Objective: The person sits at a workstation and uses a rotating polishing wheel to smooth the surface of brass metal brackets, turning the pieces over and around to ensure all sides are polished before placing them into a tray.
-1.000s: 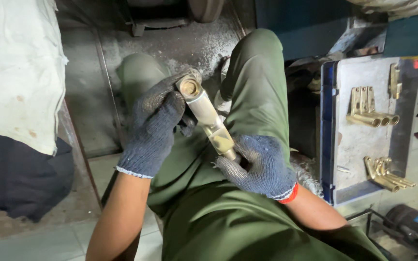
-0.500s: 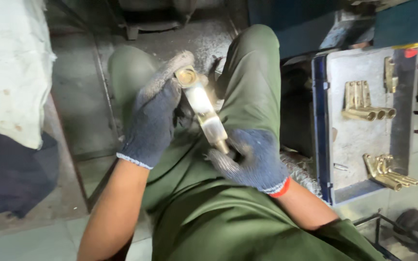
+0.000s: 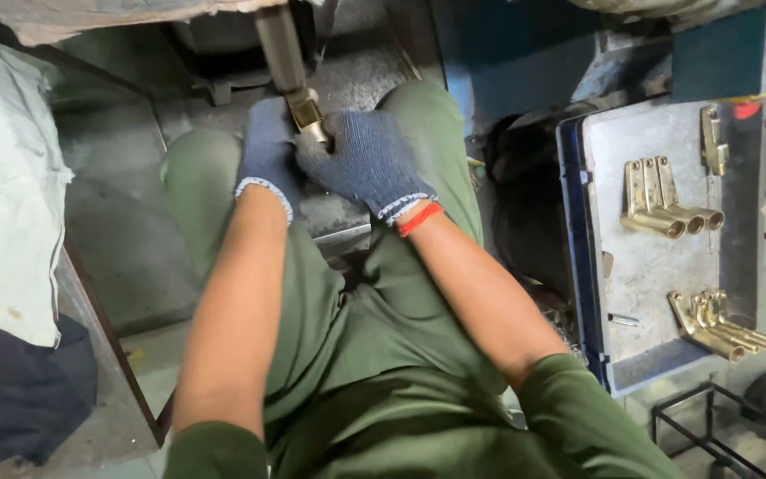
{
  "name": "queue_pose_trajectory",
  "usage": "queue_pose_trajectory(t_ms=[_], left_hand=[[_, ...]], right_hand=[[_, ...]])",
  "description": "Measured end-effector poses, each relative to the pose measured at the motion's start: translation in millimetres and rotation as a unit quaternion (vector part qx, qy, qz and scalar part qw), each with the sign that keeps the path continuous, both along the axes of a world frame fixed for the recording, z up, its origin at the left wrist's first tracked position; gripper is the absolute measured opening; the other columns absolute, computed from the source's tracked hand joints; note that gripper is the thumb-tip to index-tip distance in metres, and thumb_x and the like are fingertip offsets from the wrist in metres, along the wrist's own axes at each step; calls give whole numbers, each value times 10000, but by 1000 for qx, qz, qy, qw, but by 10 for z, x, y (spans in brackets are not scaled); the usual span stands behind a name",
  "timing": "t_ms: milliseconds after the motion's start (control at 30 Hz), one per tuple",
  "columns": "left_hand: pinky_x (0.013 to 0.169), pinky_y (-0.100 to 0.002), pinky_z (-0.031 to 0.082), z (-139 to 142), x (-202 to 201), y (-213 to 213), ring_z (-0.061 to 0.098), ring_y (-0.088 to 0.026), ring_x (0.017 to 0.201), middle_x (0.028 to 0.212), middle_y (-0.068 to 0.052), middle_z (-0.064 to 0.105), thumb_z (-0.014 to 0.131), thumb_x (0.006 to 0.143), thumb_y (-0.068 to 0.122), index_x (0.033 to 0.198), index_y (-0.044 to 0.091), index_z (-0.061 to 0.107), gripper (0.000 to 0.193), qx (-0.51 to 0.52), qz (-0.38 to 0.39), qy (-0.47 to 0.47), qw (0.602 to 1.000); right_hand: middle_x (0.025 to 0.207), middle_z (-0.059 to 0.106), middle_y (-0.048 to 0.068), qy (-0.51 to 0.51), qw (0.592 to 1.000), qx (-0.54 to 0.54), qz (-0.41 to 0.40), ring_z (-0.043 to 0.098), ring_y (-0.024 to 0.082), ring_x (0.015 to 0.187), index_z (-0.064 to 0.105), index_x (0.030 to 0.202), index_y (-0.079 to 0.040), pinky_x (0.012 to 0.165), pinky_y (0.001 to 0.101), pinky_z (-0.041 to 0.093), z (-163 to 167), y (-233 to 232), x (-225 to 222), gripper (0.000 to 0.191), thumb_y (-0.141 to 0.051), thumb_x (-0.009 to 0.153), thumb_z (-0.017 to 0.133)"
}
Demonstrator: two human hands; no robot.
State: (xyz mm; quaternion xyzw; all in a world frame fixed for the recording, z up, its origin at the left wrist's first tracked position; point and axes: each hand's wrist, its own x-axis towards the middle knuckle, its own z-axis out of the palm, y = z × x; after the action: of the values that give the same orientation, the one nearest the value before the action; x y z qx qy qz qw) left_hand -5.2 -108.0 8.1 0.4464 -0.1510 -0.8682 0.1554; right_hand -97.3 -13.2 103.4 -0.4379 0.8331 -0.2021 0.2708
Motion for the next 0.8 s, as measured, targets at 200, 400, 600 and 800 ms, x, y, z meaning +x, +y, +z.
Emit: queue_pose_trajectory(t_ms=[200, 400, 600, 800], left_hand=[[681, -345, 531, -245, -27, -84, 623, -194, 743, 803, -38, 617, 639, 916, 224, 944, 112, 645, 115, -7, 50, 43, 998], [708, -329, 533, -307, -75, -125, 613, -155, 763, 836, -10, 612, 576, 1021, 360, 1035, 139, 642, 231, 8, 112, 123, 986], [719, -341, 543, -544, -92, -133, 633, -156, 772, 847, -6, 623, 537, 1031, 347, 1042, 130, 635, 238, 1, 98, 108, 989], [740, -348, 551, -506, -6, -131, 642, -190, 773, 861, -46, 652, 474, 984, 344, 1075, 124, 680, 314, 42, 133, 98, 985]], right_hand=[[676, 682, 191, -3, 999, -19, -29, 687, 381, 637, 746, 764, -59, 621, 480, 544, -26, -167, 71, 426, -480, 809, 701], [690, 682, 203, -11, 1000, -14, -11, 691, 377, 646, 738, 786, -49, 611, 476, 545, -35, -241, 42, 453, -499, 825, 696], [689, 688, 204, -9, 999, 24, -40, 690, 384, 645, 755, 812, -59, 602, 479, 547, -53, -256, 31, 445, -500, 806, 702], [736, 707, 207, -2, 1000, 15, -25, 699, 385, 710, 770, 811, -74, 663, 486, 550, -80, -318, 70, 428, -496, 809, 698]])
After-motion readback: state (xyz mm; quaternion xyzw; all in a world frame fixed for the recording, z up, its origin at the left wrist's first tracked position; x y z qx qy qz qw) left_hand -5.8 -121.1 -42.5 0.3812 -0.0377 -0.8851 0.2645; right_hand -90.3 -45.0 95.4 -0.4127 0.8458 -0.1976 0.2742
